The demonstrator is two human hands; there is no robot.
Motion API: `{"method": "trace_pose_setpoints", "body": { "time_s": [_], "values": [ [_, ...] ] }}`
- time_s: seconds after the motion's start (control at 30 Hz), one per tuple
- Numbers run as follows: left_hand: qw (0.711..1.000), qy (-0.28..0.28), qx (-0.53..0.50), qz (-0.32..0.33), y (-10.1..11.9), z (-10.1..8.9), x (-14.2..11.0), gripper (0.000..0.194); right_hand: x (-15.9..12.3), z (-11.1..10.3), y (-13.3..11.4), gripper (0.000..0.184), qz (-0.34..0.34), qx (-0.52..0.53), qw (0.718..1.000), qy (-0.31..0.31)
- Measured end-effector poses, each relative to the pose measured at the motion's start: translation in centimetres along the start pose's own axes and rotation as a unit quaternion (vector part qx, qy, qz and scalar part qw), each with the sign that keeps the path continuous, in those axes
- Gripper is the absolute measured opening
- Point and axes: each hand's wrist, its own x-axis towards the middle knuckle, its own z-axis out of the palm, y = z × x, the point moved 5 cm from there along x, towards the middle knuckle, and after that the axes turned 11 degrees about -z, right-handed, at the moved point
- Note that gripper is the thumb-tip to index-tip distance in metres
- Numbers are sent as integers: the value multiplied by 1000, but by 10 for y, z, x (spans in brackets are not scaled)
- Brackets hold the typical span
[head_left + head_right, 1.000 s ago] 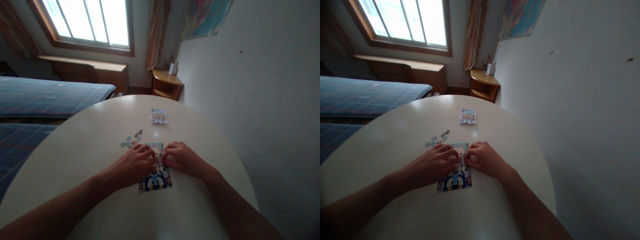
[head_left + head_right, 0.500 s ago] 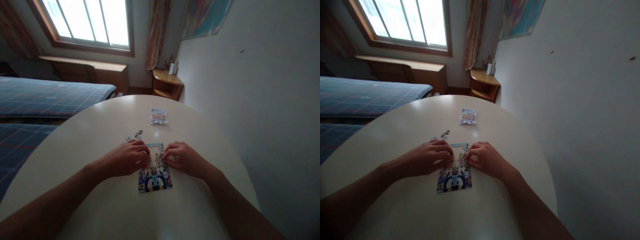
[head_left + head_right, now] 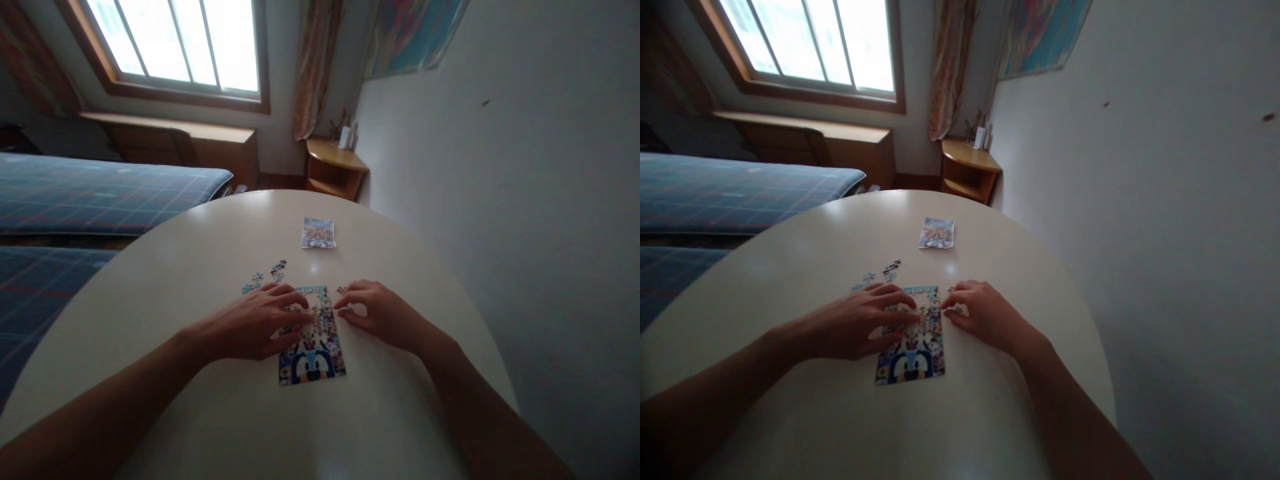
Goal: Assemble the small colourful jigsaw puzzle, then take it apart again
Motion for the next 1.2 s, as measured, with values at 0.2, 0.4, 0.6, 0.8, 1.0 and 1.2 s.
{"method": "trace_pose_setpoints", "body": {
  "time_s": [0.2,0.4,0.6,0.8,1.0,1.2],
  "values": [
    [999,39,-3,-5,-14,0,1,20,-13,-9,26,20,106,24,994,-21],
    [995,93,-14,-14,-36,3,3,23,-12,-9,29,17,129,54,990,-23],
    [987,146,-34,-50,-59,10,6,22,-15,-11,27,25,134,61,988,-47],
    [977,168,-9,-131,-77,3,2,21,-17,-12,28,18,128,77,987,-53],
    [944,155,37,-288,-105,-12,-13,26,-28,-25,52,20,162,23,987,3],
    [917,117,57,-377,-109,-15,-19,28,-15,-17,53,18,139,-18,987,81]
  ]
}}
